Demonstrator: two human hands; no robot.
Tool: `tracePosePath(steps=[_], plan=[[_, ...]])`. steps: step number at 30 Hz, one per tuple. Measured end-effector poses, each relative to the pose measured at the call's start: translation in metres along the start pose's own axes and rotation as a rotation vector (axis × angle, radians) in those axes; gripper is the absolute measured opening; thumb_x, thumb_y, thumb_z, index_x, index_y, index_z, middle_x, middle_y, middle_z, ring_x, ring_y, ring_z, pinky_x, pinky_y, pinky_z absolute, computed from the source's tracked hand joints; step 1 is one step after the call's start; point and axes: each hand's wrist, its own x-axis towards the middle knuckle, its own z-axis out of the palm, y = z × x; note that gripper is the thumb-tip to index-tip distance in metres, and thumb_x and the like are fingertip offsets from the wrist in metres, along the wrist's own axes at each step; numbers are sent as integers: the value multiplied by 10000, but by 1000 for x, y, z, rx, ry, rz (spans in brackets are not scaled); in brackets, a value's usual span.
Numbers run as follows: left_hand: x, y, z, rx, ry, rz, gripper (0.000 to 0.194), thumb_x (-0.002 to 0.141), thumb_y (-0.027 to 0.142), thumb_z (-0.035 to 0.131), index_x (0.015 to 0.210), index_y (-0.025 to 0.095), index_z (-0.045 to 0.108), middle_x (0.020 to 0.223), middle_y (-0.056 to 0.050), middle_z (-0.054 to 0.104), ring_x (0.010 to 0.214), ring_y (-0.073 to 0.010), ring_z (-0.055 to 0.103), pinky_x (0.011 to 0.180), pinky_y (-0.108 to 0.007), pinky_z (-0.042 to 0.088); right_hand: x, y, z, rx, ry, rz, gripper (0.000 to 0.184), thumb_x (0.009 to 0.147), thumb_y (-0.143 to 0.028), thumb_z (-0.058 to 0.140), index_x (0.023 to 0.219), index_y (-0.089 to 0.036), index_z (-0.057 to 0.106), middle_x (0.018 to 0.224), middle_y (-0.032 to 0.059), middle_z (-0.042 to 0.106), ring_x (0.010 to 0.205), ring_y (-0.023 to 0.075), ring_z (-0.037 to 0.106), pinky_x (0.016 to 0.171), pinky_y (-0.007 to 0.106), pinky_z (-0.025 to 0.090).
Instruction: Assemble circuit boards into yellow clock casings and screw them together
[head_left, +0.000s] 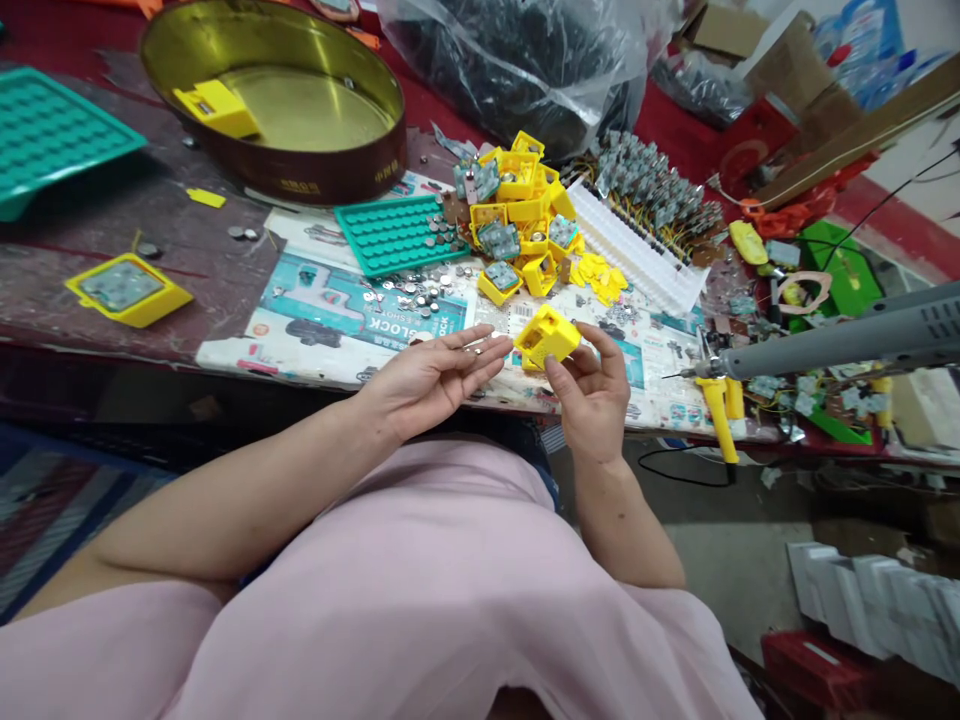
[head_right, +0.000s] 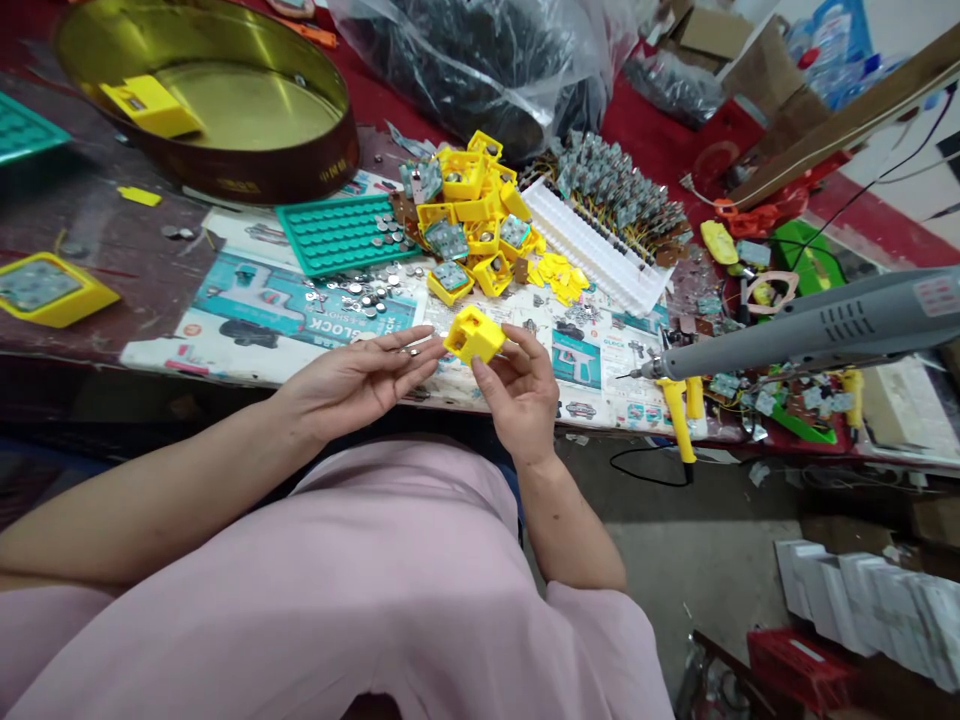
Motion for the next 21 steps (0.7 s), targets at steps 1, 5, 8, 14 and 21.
tracePosePath(steps=[1,5,8,14,21], plan=[[1,0,-2,5,1,9,461,855,-70,455,1278,68,572,1014,-107,751,943,-118,743,893,-194,590,0,1,-1,-8,-1,-14,468,803,-492,718,1173,-307,500,1039,22,699,899,159,723,834,325,623],[1,11,-14,82,10,44,252,909,-6,472,1020,99,673,847,-60,750,667,-79,718,596,-137,573,-6,7,-8,-37,16,-109,405,834,-374,722,1195,-315,549,1038,8,711,912,147,729,833,300,629],[-2,29,-31,293,15,165,148,879,48,559,931,114,680,708,-22,702,422,-45,559,368,-122,381,-15,13,-17,-179,-14,-279,454,837,-253,721,1263,-326,581,1139,25,718,994,159,725,887,309,626],[3,49,-58,1365,58,606,101,867,226,583,892,190,674,731,-24,670,591,-129,583,618,-231,460,-22,18,-18,-558,-305,-691,540,877,-133,641,1368,-346,564,1153,46,742,1047,180,723,921,328,620],[45,42,-33,2132,-70,735,311,873,99,398,986,147,684,1052,-195,647,1005,-322,611,802,-396,467,-5,25,3,-833,-397,-788,368,945,-152,544,1237,-332,678,1207,53,730,1062,198,704,920,368,604]])
